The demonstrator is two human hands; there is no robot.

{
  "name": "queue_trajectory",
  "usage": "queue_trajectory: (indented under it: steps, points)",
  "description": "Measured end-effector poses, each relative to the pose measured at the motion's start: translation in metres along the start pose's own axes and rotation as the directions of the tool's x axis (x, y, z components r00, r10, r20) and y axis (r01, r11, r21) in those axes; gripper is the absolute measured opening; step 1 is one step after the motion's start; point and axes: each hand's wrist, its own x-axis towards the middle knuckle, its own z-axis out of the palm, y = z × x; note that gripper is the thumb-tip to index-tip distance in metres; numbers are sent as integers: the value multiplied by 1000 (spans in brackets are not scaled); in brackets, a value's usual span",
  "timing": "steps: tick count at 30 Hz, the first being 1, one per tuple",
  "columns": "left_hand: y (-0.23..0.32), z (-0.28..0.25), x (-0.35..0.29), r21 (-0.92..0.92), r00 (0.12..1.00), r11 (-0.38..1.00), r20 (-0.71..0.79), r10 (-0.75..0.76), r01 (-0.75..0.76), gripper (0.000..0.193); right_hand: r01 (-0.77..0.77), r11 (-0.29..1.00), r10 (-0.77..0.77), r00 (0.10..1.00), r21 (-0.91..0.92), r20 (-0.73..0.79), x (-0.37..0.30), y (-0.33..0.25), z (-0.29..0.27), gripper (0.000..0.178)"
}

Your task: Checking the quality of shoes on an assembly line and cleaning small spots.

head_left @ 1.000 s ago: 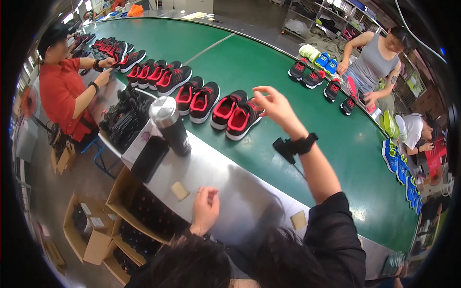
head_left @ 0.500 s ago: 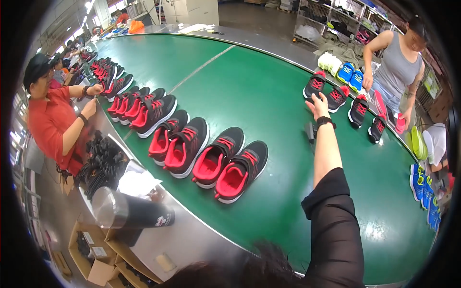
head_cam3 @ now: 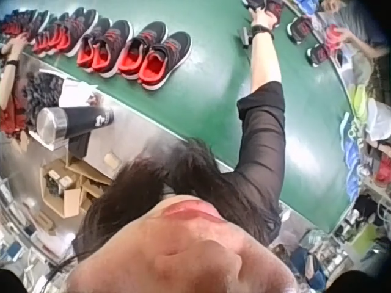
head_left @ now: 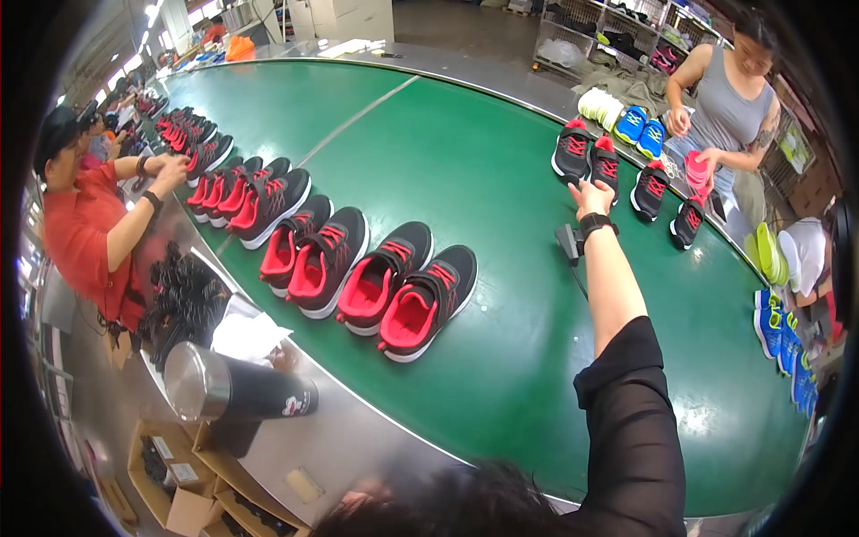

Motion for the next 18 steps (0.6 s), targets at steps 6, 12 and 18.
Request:
queue_trajectory:
  steps: [6,12,18]
  points:
    - [-10,3,11,98,999,994,23,43,-45,8,69,996,-81,969,-58,-235,-20,-2,29,55]
    - [4,-21,-8,93,989,990,117,94,-106,8,-9,1000,8,999,13,42,7,-8,-29,50]
    - [66,-90,-32,-292,975,931,71,-209,221,8,-119,914,276,882,-387,381,-142,-48,-158,43]
